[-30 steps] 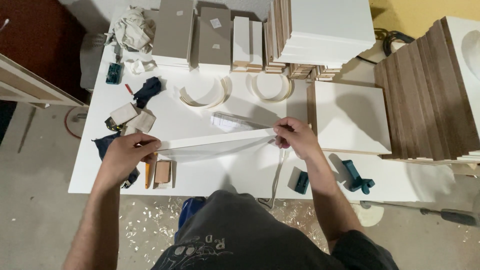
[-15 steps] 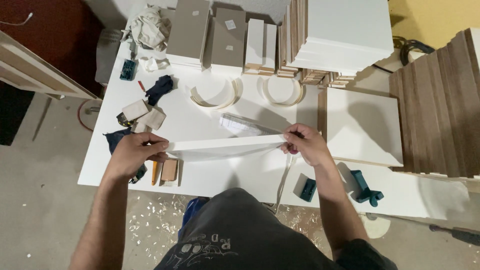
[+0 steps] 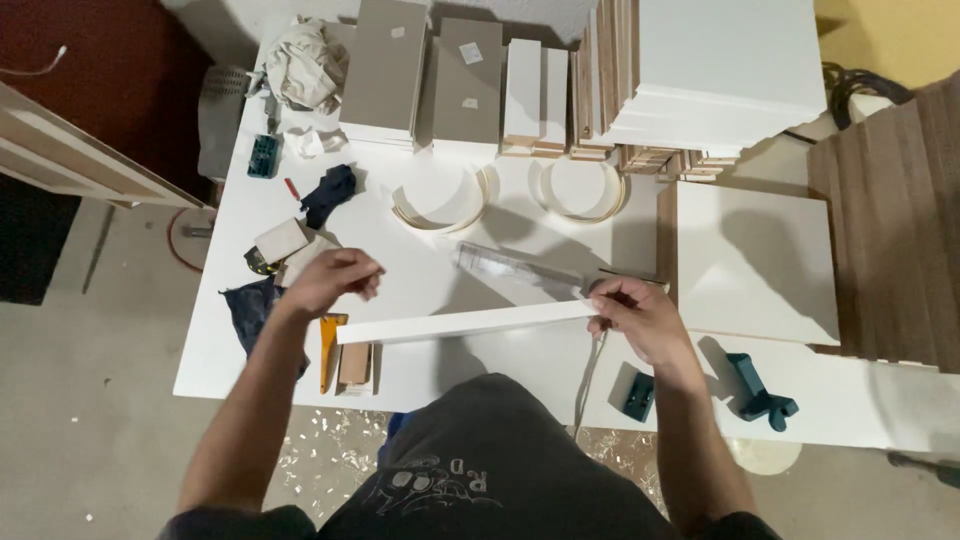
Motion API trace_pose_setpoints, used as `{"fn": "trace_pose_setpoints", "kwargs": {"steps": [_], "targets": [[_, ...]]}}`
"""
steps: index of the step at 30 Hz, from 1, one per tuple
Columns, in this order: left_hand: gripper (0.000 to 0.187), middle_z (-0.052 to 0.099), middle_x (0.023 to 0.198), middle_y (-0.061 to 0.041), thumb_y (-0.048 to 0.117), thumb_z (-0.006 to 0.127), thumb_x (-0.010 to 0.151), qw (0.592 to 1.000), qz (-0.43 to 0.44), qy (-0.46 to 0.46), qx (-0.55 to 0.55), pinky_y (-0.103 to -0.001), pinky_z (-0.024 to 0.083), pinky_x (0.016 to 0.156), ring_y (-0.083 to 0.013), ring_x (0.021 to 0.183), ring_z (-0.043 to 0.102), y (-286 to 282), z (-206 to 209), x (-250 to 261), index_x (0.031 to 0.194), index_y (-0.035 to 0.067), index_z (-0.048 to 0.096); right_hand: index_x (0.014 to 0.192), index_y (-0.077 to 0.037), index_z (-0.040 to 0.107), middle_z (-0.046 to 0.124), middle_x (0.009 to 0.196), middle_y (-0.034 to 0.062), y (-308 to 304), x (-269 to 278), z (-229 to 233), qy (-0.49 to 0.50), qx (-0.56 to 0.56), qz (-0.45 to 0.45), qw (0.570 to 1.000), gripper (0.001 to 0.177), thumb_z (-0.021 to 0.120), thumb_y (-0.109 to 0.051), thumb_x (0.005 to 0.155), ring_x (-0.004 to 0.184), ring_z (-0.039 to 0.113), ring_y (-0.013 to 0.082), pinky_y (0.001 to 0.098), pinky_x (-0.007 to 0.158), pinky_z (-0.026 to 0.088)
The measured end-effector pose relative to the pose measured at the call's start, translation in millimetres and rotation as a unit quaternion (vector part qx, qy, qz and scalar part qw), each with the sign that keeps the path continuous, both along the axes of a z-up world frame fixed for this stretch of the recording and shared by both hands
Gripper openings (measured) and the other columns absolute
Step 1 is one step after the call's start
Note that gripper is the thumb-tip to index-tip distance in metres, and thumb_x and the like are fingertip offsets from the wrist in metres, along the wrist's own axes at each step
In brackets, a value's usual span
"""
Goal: The person irons a strip of edge banding onto the edge of a white board. They then use a small wooden block to press the banding firmly along the edge. Finally, they use a utility knife to trim the excess banding flush with the board's surface.
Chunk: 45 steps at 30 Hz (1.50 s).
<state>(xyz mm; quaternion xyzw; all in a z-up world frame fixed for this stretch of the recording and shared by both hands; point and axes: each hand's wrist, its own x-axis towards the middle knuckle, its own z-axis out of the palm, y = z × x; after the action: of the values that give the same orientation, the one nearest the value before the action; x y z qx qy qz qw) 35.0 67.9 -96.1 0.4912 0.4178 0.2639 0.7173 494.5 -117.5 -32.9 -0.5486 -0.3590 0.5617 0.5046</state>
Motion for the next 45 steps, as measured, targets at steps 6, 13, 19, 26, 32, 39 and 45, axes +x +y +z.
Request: {"fn": "trace_pose_setpoints", "kwargs": {"steps": [6,13,19,26,32,39,45], "targets": [[0.044,0.073,0.123,-0.013,0.033,0.084,0.090,0.983,-0.082,0.158,0.051,-0.042,0.054,0.100,-0.0278,0.118,0.069,45.8,-137.4,87.9,0.124,0.008,0.072,0.099,0.012,0.066,0.062,0.081,0.0228,-6.9,-2.9,10.3,-0.022,-0.020,-0.012,0.999,0.013,0.069,0.005,0.089,0.062,0.070,0.0335,0.0471,0.058,0.064],[0.038,0.068,0.108,-0.007,0.031,0.081,0.085,0.974,-0.121,0.167,0.091,-0.040,0.055,0.089,-0.0228,0.101,0.067,69.2,-213.1,150.4,0.121,0.020,0.076,0.097,0.015,0.068,0.066,0.077,0.0252,-11.2,-6.8,18.8,-0.009,-0.015,-0.012,1.000,0.015,0.071,0.003,0.088,0.062,0.073,0.0334,0.0450,0.058,0.064],[0.029,0.076,0.101,-0.011,0.027,0.081,0.082,0.960,-0.091,0.190,0.186,-0.045,0.058,0.094,-0.0314,0.097,0.073,57.8,-103.2,137.0,0.110,0.020,0.081,0.098,0.014,0.068,0.066,0.078,0.0254,-8.0,-9.5,26.4,-0.014,-0.006,-0.015,1.000,0.015,0.072,0.002,0.089,0.064,0.072,0.0336,0.0472,0.060,0.064],[0.028,0.076,0.105,-0.005,0.009,0.088,0.082,0.953,0.143,0.092,0.250,-0.029,0.056,0.090,-0.0126,0.094,0.067,3.2,113.8,37.9,0.109,0.016,0.080,0.102,0.009,0.067,0.060,0.081,0.0168,-0.7,-6.3,0.3,-0.045,0.000,-0.038,0.998,0.013,0.070,0.001,0.093,0.064,0.070,0.0290,0.0414,0.058,0.062],[0.030,0.074,0.098,-0.008,-0.002,0.085,0.082,0.944,0.227,0.054,0.234,-0.023,0.060,0.077,-0.0101,0.078,0.063,-94.5,196.2,-3.9,0.110,0.003,0.076,0.104,0.006,0.066,0.057,0.076,0.0138,5.9,-5.1,-5.7,-0.021,0.007,-0.031,0.999,0.015,0.071,-0.002,0.092,0.060,0.071,0.0262,0.0330,0.050,0.061],[0.029,0.075,0.100,-0.018,0.000,0.087,0.079,0.940,0.160,0.130,0.271,-0.036,0.056,0.085,-0.0203,0.089,0.067,-125.5,121.8,-28.3,0.106,0.002,0.080,0.103,0.004,0.067,0.055,0.076,0.0107,2.6,-8.7,6.3,-0.031,-0.006,-0.022,0.999,0.014,0.071,-0.003,0.092,0.062,0.072,0.0257,0.0297,0.048,0.060],[0.043,0.062,0.102,-0.010,0.007,0.092,0.073,0.869,0.119,0.222,0.426,-0.033,0.055,0.084,-0.0219,0.089,0.063,-131.1,102.4,-36.3,0.113,0.016,0.083,0.104,0.004,0.068,0.054,0.074,0.0098,1.7,-8.6,2.4,-0.044,0.004,-0.028,0.999,0.012,0.070,-0.003,0.094,0.062,0.071,0.0245,0.0297,0.047,0.059]]}}
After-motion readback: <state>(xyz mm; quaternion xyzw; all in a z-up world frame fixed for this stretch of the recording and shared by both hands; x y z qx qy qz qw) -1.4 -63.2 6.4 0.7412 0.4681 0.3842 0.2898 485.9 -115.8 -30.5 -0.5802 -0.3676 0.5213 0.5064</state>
